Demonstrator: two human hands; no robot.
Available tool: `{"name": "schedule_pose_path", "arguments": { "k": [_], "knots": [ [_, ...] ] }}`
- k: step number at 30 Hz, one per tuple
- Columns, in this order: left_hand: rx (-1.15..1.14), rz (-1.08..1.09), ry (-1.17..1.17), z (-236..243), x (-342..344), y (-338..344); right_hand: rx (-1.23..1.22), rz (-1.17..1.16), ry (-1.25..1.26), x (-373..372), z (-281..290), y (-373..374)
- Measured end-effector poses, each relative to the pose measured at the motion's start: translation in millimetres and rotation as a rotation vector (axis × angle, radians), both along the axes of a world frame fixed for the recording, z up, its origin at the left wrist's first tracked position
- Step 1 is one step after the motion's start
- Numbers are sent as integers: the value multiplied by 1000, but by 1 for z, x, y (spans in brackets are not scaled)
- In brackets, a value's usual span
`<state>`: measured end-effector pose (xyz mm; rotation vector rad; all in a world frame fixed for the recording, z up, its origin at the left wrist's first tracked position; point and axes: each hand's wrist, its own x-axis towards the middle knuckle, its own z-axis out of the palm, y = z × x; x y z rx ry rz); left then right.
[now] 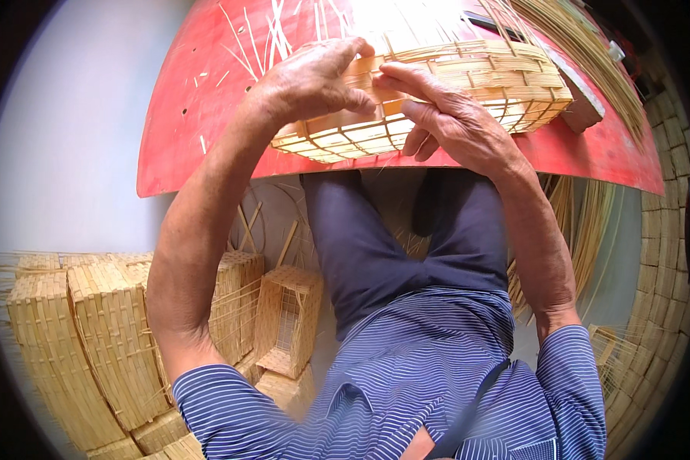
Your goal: The person weaves thin bamboo strips into a basket frame on a red workbench, interlacing the strips by hand. They then set the basket aside and arrange additional bamboo strips on the table.
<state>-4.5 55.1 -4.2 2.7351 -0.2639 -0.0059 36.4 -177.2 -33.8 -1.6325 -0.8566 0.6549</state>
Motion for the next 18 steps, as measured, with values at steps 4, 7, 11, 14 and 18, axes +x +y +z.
{"name": "schedule_pose_path", "arguments": {
  "k": [4,7,11,14,18],
  "knots": [
    [-17,87,179,19,8,-2,-22,-10,-290,-5,-8,4],
    [-11,133,274,23,17,-11,54,-74,-356,-5,-19,7],
    [-44,219,357,29,20,-21,175,-152,-298,-7,-29,8],
    [9,238,356,33,21,-27,248,-187,-316,-10,-38,12],
    [-2,247,356,34,22,-34,236,-209,-377,-9,-43,10]
  ]
}}
